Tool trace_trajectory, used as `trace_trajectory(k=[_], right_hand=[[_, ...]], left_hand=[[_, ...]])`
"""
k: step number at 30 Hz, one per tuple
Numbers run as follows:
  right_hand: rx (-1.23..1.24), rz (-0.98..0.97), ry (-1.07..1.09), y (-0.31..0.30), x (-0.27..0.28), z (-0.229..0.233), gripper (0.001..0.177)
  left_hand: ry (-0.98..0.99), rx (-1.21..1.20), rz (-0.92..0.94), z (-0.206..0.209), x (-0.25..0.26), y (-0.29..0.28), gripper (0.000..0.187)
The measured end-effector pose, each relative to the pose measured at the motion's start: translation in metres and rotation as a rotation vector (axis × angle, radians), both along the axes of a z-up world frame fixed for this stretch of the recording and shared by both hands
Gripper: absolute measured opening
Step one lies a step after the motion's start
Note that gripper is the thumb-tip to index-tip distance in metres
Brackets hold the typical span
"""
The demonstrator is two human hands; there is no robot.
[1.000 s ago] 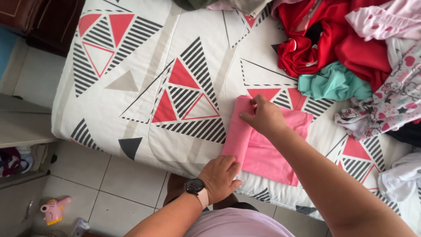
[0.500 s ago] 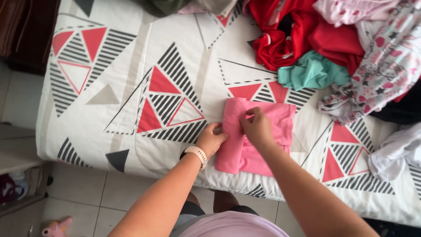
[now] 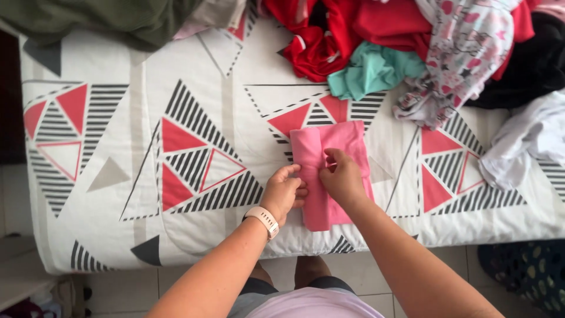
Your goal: Folding various pieces of clothing on a bed and organizing them into a closet.
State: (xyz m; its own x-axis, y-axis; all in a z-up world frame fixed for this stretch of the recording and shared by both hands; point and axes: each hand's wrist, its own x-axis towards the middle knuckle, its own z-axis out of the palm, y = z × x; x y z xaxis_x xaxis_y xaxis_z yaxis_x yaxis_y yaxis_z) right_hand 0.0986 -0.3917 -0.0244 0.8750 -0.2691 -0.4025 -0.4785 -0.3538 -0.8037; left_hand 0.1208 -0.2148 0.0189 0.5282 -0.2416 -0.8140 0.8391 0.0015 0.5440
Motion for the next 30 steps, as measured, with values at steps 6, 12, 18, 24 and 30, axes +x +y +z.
trace_trajectory(k=[6, 12, 18, 24, 30], right_hand=[[-0.111, -0.002, 0.023, -0.005, -0.011, 0.048, 0.042], [0.111, -0.093, 0.063, -0.029, -0.019, -0.002, 0.049], [-0.191, -0.017, 0.018, -0.028, -0.022, 0.039, 0.031], [-0.271, 0.029, 0.088, -0.032, -0.019, 0.083, 0.049], [-0.229, 0.006, 0.156, -0.061, -0.021, 0.05, 0.08]], left_hand=[[0.046, -0.112, -0.029, -0.012, 0.007, -0.023, 0.041], [-0.415, 0.371, -0.147, -0.052, -0.003, -0.027, 0.032], [-0.182, 0.244, -0.069, -0.026, 0.001, -0.042, 0.045], [-0.085, 0.117, 0.044, -0.009, 0.0, -0.068, 0.046], [0.076, -0.04, 0.131, -0.039, -0.001, -0.081, 0.048]])
